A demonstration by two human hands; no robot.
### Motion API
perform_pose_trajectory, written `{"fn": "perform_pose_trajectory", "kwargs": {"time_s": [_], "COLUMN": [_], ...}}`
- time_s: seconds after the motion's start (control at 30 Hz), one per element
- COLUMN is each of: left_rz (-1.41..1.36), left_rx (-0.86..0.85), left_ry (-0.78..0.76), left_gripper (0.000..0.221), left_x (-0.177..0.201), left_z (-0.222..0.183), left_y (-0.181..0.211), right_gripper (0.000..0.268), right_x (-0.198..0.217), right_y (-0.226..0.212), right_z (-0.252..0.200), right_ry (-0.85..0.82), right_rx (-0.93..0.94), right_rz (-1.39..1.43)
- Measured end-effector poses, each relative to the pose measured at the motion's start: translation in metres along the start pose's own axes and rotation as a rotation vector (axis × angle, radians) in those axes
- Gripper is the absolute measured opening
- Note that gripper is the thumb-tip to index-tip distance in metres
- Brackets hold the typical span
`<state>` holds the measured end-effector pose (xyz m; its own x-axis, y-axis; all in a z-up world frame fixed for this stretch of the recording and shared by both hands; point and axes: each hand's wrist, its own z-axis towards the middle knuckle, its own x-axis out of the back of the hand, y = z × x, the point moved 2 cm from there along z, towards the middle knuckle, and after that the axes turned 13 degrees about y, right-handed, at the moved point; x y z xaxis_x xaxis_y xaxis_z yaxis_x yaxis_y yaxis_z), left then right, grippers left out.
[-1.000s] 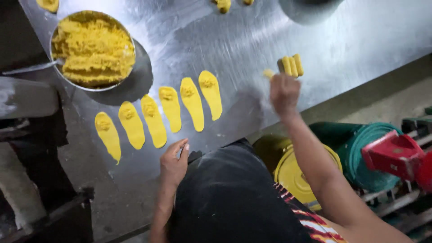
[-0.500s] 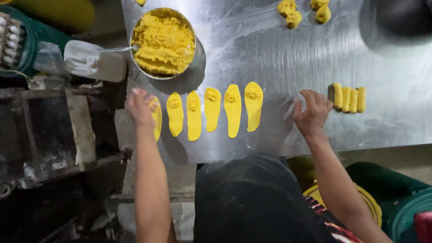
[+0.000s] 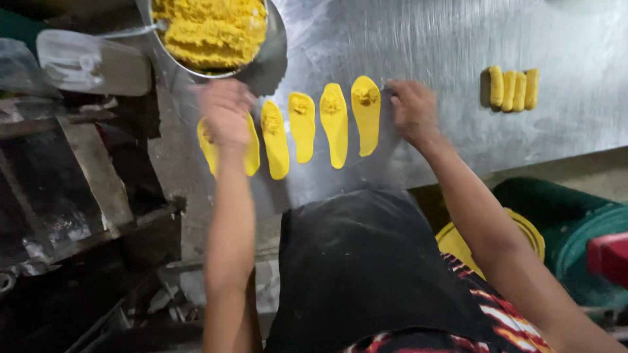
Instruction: Filling and rolling dough pieces, cleaning the metal table workspace, and portioning more dough for baking.
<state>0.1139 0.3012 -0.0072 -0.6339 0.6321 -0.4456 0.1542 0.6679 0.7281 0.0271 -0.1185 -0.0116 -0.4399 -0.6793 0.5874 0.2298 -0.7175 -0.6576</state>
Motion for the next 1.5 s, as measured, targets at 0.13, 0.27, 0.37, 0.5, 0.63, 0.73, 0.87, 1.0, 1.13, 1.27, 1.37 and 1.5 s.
{"fn": "perform_pose_trajectory", "kwargs": {"time_s": [0.13,0.27,0.37,0.5,0.63,0.73,0.87,1.0,1.13,1.27,1.37,1.5], "left_rz": [1.143,1.549,1.592,1.738,1.726,1.560,1.692,1.595,1.274,1.272,1.460,1.755], "left_rx": [-1.131,-1.256,-1.253,-1.200,-1.366,-1.130,-1.115,-0.706,-0.471,-0.962,-1.370,-1.231], "left_ry": [-0.476,-0.651,-0.684,-0.702,-1.068,-0.863,-0.601,-0.368,-0.111,-0.359,-0.689,-0.861], "left_gripper": [0.025,0.028,0.032,0.021,0.016,0.026,0.018,0.013,0.016,0.008,0.038,0.027], "left_x": [-0.056,-0.122,-0.136,-0.112,-0.092,-0.097,-0.091,-0.090,-0.083,-0.069,-0.075,-0.045], "left_z": [-0.045,-0.082,-0.080,-0.103,-0.128,-0.143,-0.129,-0.130,-0.134,-0.142,-0.178,-0.200], "left_y": [-0.074,-0.127,-0.150,-0.147,-0.134,-0.140,-0.178,-0.180,-0.200,-0.214,-0.171,-0.181], "right_gripper": [0.036,0.012,0.008,0.011,0.024,0.031,0.029,0.013,0.015,0.027,0.018,0.009], "right_x": [-0.037,-0.058,-0.057,-0.029,-0.007,0.002,-0.011,-0.018,-0.016,-0.005,-0.019,-0.044], "right_y": [0.003,0.024,0.024,0.016,0.012,-0.007,-0.007,0.010,-0.013,-0.028,0.020,-0.007], "right_z": [0.028,0.036,0.040,0.001,-0.028,-0.024,-0.004,-0.017,-0.036,-0.041,-0.041,0.012], "right_ry": [-0.119,-0.221,-0.313,-0.158,-0.234,-0.177,-0.151,-0.230,0.000,0.037,-0.023,-0.077], "right_rx": [0.092,0.128,0.001,0.175,0.265,0.075,0.230,-0.176,-0.311,0.228,0.070,0.030], "right_rz": [0.020,0.042,0.024,0.071,0.078,0.139,0.035,0.218,0.218,0.096,0.145,-0.145]}}
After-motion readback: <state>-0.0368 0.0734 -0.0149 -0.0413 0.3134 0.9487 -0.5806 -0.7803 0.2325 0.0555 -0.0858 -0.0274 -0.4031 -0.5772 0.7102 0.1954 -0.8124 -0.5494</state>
